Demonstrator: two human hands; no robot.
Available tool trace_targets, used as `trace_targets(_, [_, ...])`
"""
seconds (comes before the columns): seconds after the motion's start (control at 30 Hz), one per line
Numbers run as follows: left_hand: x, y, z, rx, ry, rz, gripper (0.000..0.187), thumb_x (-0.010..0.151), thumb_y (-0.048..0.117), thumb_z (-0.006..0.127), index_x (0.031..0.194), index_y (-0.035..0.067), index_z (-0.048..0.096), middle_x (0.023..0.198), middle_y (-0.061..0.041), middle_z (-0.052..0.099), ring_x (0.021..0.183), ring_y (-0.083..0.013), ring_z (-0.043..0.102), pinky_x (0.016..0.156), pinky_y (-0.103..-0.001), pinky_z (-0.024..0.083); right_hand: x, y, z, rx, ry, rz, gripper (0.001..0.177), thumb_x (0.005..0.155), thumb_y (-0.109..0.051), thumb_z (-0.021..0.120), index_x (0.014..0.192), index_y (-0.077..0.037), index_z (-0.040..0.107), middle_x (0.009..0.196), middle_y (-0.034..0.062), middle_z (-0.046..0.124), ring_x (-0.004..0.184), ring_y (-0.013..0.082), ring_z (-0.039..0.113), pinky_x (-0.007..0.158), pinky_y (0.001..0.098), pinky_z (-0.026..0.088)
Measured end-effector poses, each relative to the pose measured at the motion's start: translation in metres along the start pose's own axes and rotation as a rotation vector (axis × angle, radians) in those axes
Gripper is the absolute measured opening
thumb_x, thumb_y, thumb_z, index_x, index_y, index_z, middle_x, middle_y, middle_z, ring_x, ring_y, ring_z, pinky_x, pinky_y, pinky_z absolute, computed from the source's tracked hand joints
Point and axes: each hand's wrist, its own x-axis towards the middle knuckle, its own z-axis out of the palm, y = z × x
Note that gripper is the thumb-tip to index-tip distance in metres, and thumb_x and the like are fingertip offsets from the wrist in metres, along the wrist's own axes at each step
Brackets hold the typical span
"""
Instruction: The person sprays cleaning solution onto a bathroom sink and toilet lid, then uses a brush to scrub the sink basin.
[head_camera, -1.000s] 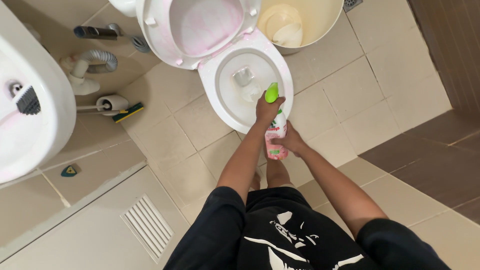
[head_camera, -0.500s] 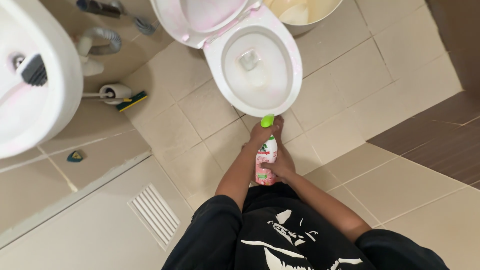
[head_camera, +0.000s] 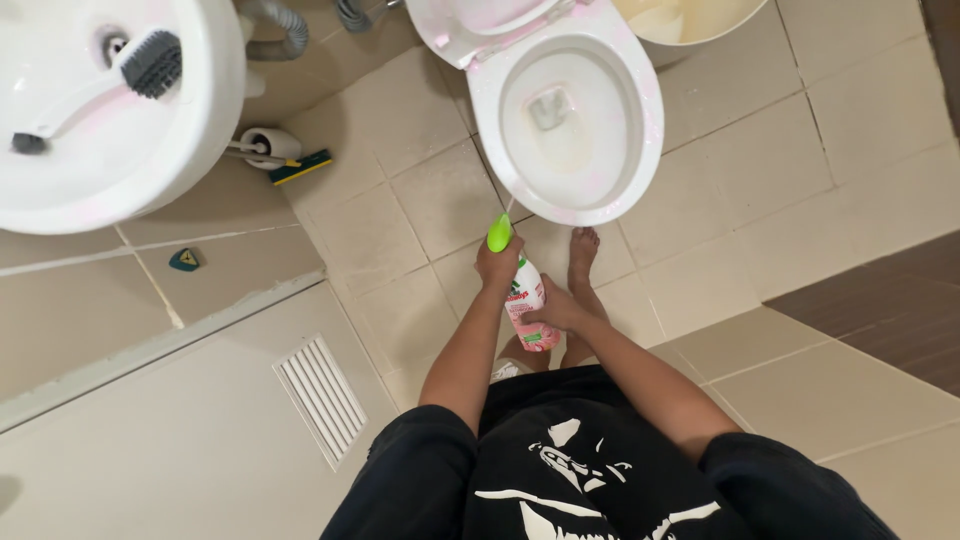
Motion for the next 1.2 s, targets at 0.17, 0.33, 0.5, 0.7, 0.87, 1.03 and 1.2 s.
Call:
trace_targets(0.17, [0.018, 0.008, -0.013, -0.062, -0.018, 0.058, 0.032, 0.074, 0.037, 0.079, 0.097, 0.015, 0.075, 0.091, -0.005, 0.077, 0.090, -0.0230, 0.073, 0.094, -0.038, 0.048, 0.013, -0.021, -0.001, 0.057, -0.017, -0.032, 0.086, 0.060, -0.019, 0.091, 0.132, -0.003, 0.046, 0.120, 0.0141, 0.071, 0.112, 0.0229, 0.070, 0.097, 0.0360, 0.055])
trace_targets(0.33, [0.039, 0.019, -0.011, -0.010, 0.107, 0.119, 0.035, 0.076, 0.043, 0.077, 0.096, 0.013, 0.076, 0.092, -0.010, 0.077, 0.090, -0.0274, 0.072, 0.095, -0.040, 0.048, 0.027, -0.048, -0.017, -0.092, 0.028, -0.039, 0.089, 0.062, -0.019, 0.091, 0.136, -0.006, 0.044, 0.121, 0.0129, 0.070, 0.112, 0.0237, 0.069, 0.098, 0.0367, 0.054])
trace_targets(0.5, [0.053, 0.042, -0.016, -0.152, 0.134, 0.100, 0.045, 0.073, 0.048, 0.078, 0.100, 0.012, 0.074, 0.097, -0.013, 0.075, 0.094, -0.0312, 0.072, 0.096, -0.043, 0.051, 0.039, -0.077, -0.032, -0.106, 0.025, -0.098, 0.089, 0.061, -0.017, 0.091, 0.137, -0.007, 0.044, 0.124, 0.0122, 0.070, 0.115, 0.0238, 0.069, 0.099, 0.0376, 0.054])
trace_targets(0.7, [0.064, 0.066, -0.027, -0.112, 0.143, 0.159, 0.048, 0.074, 0.048, 0.081, 0.105, 0.012, 0.076, 0.102, -0.013, 0.069, 0.099, -0.0317, 0.067, 0.099, -0.047, 0.042, 0.048, -0.107, -0.048, -0.095, -0.003, -0.130, 0.095, 0.060, -0.013, 0.090, 0.140, -0.007, 0.041, 0.127, 0.0112, 0.068, 0.118, 0.0243, 0.067, 0.102, 0.0379, 0.053])
trace_targets(0.87, [0.067, 0.095, -0.019, -0.120, 0.174, 0.203, 0.041, 0.078, 0.042, 0.078, 0.104, 0.011, 0.073, 0.094, -0.009, 0.077, 0.090, -0.0271, 0.072, 0.097, -0.042, 0.047, 0.047, -0.128, -0.064, -0.165, 0.038, -0.157, 0.098, 0.061, -0.015, 0.091, 0.142, -0.008, 0.037, 0.127, 0.0123, 0.067, 0.118, 0.0255, 0.065, 0.102, 0.0384, 0.051])
trace_targets(1.03, [0.063, 0.117, -0.008, -0.207, 0.131, 0.325, 0.035, 0.076, 0.037, 0.083, 0.099, 0.011, 0.075, 0.094, -0.008, 0.075, 0.092, -0.0231, 0.071, 0.090, -0.038, 0.052, 0.043, -0.134, -0.081, -0.150, 0.082, -0.114, 0.091, 0.061, -0.018, 0.091, 0.136, -0.008, 0.040, 0.124, 0.0126, 0.068, 0.115, 0.0260, 0.067, 0.100, 0.0391, 0.053])
trace_targets(1.2, [0.061, 0.128, -0.001, -0.130, 0.112, 0.357, 0.028, 0.081, 0.035, 0.080, 0.096, 0.012, 0.075, 0.091, -0.009, 0.079, 0.091, -0.0244, 0.073, 0.097, -0.041, 0.046, 0.040, -0.137, -0.094, -0.095, 0.096, -0.146, 0.088, 0.062, -0.018, 0.090, 0.135, -0.008, 0.043, 0.124, 0.0114, 0.068, 0.116, 0.0252, 0.068, 0.100, 0.0387, 0.052])
